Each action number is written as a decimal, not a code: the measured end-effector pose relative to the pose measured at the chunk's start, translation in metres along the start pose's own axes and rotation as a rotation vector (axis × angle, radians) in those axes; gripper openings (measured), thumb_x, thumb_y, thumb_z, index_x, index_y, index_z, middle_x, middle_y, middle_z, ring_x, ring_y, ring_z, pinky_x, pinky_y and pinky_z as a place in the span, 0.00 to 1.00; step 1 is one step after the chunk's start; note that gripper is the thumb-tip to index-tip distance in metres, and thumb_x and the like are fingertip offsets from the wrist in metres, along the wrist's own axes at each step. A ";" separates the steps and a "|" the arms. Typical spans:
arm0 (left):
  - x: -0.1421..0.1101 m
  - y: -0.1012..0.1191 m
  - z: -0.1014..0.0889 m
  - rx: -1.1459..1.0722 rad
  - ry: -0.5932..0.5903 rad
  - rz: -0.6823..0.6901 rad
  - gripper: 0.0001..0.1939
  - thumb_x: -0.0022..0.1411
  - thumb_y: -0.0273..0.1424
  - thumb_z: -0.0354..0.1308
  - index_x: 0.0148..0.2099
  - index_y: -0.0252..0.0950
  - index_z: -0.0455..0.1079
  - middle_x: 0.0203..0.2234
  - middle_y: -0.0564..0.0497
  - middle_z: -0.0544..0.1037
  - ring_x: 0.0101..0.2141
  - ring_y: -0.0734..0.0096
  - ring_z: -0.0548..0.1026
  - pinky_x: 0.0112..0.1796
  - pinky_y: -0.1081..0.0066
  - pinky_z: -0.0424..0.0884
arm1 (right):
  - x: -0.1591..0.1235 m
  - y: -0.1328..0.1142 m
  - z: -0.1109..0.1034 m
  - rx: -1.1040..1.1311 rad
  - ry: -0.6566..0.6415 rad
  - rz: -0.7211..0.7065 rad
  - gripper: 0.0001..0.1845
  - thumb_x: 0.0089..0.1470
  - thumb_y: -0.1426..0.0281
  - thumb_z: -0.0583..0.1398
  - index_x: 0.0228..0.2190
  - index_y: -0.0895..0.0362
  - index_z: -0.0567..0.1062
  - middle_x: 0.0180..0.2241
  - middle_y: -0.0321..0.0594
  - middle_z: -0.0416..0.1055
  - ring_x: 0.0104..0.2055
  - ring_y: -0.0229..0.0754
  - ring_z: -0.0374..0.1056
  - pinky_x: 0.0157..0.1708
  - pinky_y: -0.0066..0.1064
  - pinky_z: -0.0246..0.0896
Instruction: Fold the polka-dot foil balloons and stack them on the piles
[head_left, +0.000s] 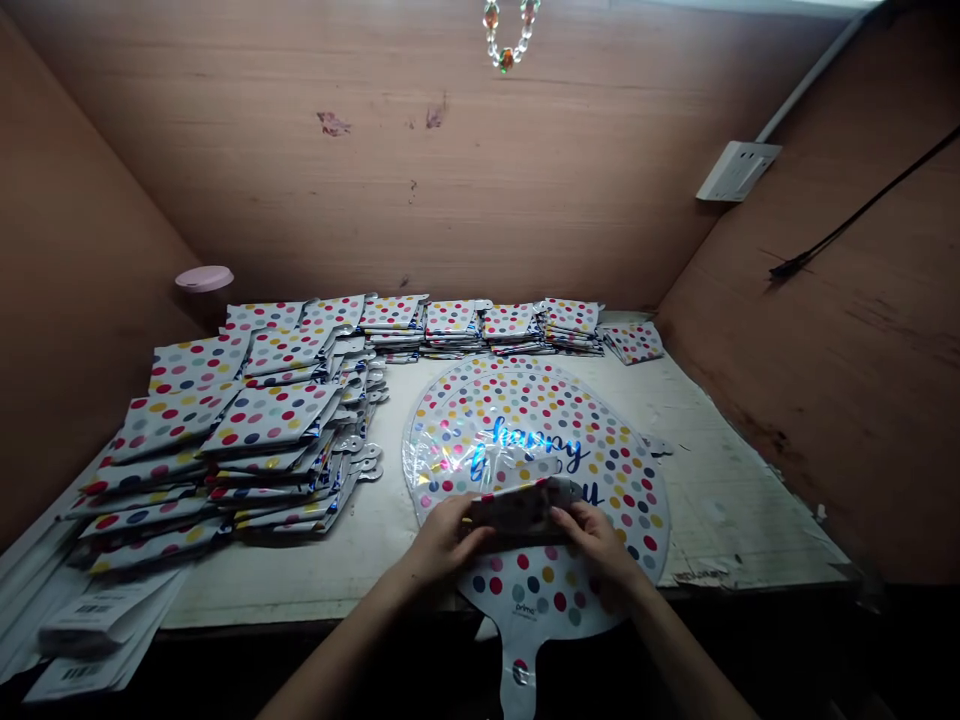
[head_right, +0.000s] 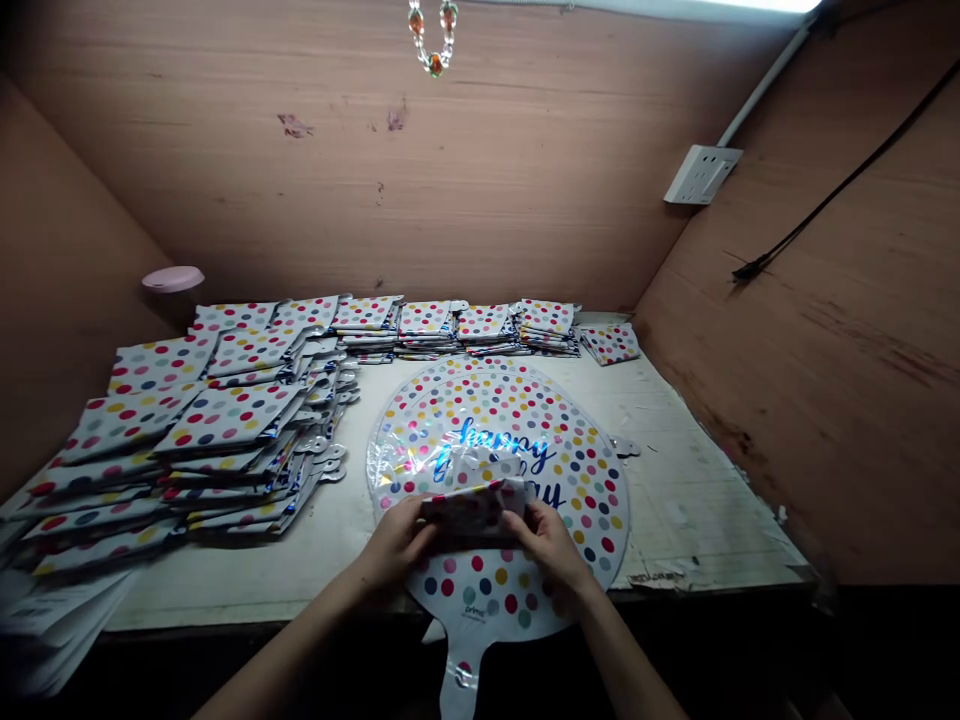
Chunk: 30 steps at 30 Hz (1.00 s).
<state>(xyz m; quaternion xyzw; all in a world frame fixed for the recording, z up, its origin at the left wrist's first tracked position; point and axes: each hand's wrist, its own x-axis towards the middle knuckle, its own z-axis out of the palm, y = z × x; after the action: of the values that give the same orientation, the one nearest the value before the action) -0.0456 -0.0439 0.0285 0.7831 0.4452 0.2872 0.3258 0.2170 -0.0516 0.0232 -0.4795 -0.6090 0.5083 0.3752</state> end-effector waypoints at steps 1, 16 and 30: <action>0.004 0.001 0.004 0.026 0.031 -0.015 0.15 0.61 0.33 0.53 0.49 0.36 0.68 0.41 0.44 0.77 0.41 0.59 0.75 0.42 0.64 0.71 | 0.002 -0.003 0.002 0.056 0.008 0.044 0.19 0.58 0.56 0.55 0.42 0.57 0.74 0.37 0.46 0.77 0.40 0.50 0.74 0.39 0.42 0.72; 0.052 0.006 0.055 0.569 0.367 -0.049 0.25 0.67 0.27 0.43 0.65 0.38 0.51 0.51 0.39 0.70 0.48 0.54 0.72 0.48 0.54 0.67 | 0.054 0.010 0.041 -0.594 0.605 0.090 0.15 0.60 0.61 0.48 0.29 0.53 0.70 0.18 0.43 0.69 0.19 0.48 0.68 0.16 0.34 0.59; 0.066 0.043 -0.001 0.289 -0.129 0.039 0.23 0.63 0.31 0.48 0.60 0.41 0.63 0.59 0.43 0.64 0.59 0.43 0.59 0.55 0.39 0.57 | 0.024 -0.017 0.019 -1.035 -0.251 -0.277 0.50 0.45 0.71 0.58 0.65 0.58 0.40 0.67 0.50 0.38 0.67 0.56 0.37 0.63 0.52 0.44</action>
<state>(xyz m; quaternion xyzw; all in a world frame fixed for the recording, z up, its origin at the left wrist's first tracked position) 0.0039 -0.0020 0.0724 0.8470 0.4449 0.1753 0.2320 0.1897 -0.0336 0.0352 -0.4525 -0.8769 0.1417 0.0784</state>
